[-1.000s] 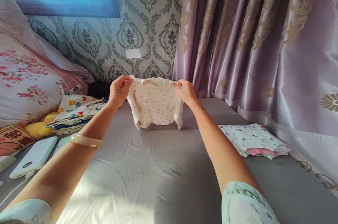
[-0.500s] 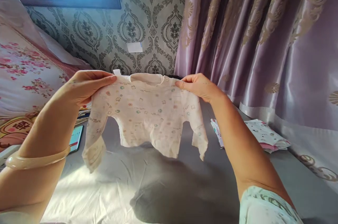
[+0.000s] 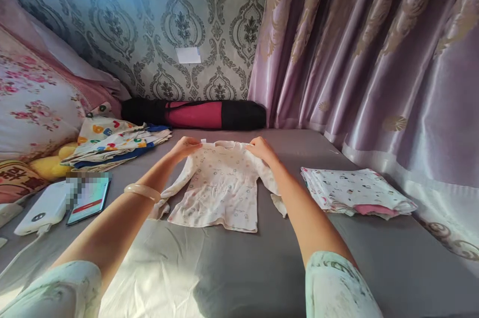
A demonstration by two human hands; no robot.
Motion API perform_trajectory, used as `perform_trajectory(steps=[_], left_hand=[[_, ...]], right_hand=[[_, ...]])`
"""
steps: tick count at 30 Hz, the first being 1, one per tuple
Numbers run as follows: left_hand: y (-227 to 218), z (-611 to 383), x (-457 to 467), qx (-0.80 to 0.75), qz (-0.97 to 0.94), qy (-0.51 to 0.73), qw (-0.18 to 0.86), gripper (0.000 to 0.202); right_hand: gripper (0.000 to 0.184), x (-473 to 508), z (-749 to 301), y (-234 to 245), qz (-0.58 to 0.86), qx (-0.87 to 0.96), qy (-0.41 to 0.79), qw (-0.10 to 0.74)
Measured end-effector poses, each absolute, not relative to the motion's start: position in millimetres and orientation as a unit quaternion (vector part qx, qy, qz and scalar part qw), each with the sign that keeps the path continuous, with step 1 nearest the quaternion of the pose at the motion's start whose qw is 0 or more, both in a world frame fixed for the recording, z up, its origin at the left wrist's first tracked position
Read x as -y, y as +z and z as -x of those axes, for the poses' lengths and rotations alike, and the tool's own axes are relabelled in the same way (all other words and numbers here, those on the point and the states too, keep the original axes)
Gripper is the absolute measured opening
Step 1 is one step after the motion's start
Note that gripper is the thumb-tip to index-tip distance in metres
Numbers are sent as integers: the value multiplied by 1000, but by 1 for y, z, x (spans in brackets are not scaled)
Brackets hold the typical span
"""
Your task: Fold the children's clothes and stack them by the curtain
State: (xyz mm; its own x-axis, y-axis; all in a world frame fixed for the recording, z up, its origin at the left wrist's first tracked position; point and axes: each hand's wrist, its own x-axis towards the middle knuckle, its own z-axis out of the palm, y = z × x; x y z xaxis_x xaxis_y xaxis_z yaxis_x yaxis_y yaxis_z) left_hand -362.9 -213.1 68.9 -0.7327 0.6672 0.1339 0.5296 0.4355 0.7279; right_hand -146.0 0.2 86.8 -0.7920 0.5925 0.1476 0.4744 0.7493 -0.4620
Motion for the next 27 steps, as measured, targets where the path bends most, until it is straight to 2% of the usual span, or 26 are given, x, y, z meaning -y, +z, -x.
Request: perform_trajectory(steps=[3,8,15,27], left_hand=[[52,360,200,-889,-328,317,36,18],[31,351,191,-913,-319,255,4,28],[16,354,193,-919,-336,204,-16,36],[4,407,180,-893,-440,88,-47,40]], right_hand=[[26,2,153,68,313,931,136,131],[29,3,161,45,333,934,82,105],[32,-3,174,18,316,941,55,103],[35,-32,207,5,261,963,3,64]])
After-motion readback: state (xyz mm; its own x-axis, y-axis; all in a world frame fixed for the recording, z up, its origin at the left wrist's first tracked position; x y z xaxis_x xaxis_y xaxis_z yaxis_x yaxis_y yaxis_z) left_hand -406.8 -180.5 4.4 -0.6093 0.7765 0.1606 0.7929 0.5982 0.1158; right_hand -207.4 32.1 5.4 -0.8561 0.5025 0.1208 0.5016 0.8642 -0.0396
